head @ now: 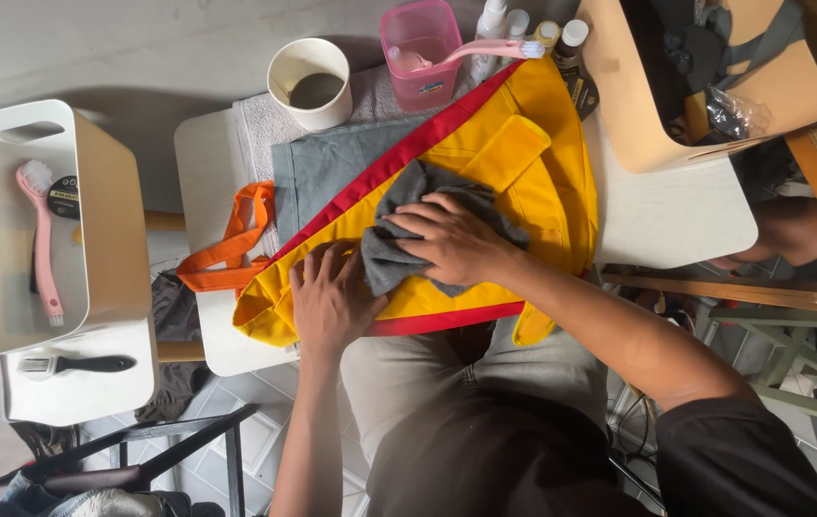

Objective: The person scrubs a yellow and red bag with a pink brush, then wipes the surface with a gray cloth. They repeat the scrubbing and wiping process on different sections of the bag while seated.

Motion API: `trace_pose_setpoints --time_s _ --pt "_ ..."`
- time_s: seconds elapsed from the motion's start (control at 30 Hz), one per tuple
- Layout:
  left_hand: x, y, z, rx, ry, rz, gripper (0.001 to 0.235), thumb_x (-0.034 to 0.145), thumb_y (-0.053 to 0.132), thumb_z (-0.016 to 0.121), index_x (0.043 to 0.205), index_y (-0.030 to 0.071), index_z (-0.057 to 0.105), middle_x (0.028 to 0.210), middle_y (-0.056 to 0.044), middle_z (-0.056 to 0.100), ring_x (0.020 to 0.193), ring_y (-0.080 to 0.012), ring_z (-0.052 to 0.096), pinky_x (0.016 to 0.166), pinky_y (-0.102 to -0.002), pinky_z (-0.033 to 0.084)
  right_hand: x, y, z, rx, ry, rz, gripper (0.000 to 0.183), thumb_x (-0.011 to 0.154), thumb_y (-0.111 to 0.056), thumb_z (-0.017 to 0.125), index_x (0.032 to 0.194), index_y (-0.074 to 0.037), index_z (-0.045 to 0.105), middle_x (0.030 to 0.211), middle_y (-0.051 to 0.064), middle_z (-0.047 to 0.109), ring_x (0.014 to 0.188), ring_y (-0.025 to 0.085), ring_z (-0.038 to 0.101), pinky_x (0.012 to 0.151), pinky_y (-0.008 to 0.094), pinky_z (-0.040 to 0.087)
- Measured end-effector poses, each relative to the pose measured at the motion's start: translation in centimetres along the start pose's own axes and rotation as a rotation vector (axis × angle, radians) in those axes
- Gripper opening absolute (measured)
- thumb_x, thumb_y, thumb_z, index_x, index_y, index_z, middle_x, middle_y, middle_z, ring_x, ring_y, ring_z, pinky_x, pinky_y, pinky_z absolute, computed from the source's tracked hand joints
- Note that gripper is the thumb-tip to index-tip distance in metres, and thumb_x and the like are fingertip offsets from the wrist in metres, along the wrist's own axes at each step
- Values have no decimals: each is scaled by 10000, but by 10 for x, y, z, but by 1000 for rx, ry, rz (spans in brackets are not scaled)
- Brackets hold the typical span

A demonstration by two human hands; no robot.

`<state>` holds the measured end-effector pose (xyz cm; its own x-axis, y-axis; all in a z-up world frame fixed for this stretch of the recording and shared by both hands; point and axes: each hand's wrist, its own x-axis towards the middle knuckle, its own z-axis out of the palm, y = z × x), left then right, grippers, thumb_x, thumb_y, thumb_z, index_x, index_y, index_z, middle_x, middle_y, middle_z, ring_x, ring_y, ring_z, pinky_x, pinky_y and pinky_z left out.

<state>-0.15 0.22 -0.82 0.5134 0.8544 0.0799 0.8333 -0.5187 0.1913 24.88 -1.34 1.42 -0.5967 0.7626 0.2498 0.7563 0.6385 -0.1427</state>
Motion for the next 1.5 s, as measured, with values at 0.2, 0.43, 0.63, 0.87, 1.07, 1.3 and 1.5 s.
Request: trace_pose_setpoints --time_s 0.2,0.43,0.63,0.87,1.07,1.3,1.5 --pt "0 8 -20 -48 -3 17 667 827 688 637 1356 282 655 1366 -40 620 1353 -286 477 1162 -552 331 -36 48 1 -164 93 88 510 698 -268 847 1181 -163 720 1374 101 618 1371 294 514 1113 510 372" --pt "1 9 -20 -5 -12 -4 694 802 732 625 1363 325 654 1364 -7 634 1338 -243 490 1160 -506 337 -71 91 -45 -260 -39 376 399 816 -262 781 1205 -183 740 1406 49 637 1376 249 531 1069 479 400" --pt "0 9 -23 -8 -3 5 686 806 730 623 1347 311 671 1356 -14 644 1332 -245 502 1161 -499 341 -92 127 -52 -135 211 515 372 902 -120 732 1266 -196 740 1222 79 688 1135 326 668 909 487 503" --pt "0 7 -17 -13 -19 7 670 824 724 600 1346 309 673 1363 -27 646 1342 -270 507 1173 -535 333 -47 48 -61 -91 594 229 501 669 -96 740 1166 -46 765 1271 206 628 1156 424 637 975 488 506" --pt "-2 -4 6 28 68 15 687 781 728 631 1266 247 706 1341 -50 636 1324 -295 494 1182 -570 305 10 -18 -40 11 492 -78 523 772 -97 759 1290 -150 702 1564 178 470 1317 406 547 968 493 462" --pt "2 2 -5 6 -29 -7 648 812 702 646 1276 254 701 1367 -57 621 1353 -297 466 1189 -587 273 -7 -4 3 -50 27 95 487 680 -144 843 1148 -125 710 1406 125 618 1385 310 470 1093 595 284" --pt "-1 7 -17 -25 4 11 633 851 674 641 1344 276 667 1374 -58 621 1366 -300 491 1175 -574 322 -45 40 -5 -206 60 245 584 703 -177 793 1270 -245 666 1351 66 619 1256 280 534 931 520 399"
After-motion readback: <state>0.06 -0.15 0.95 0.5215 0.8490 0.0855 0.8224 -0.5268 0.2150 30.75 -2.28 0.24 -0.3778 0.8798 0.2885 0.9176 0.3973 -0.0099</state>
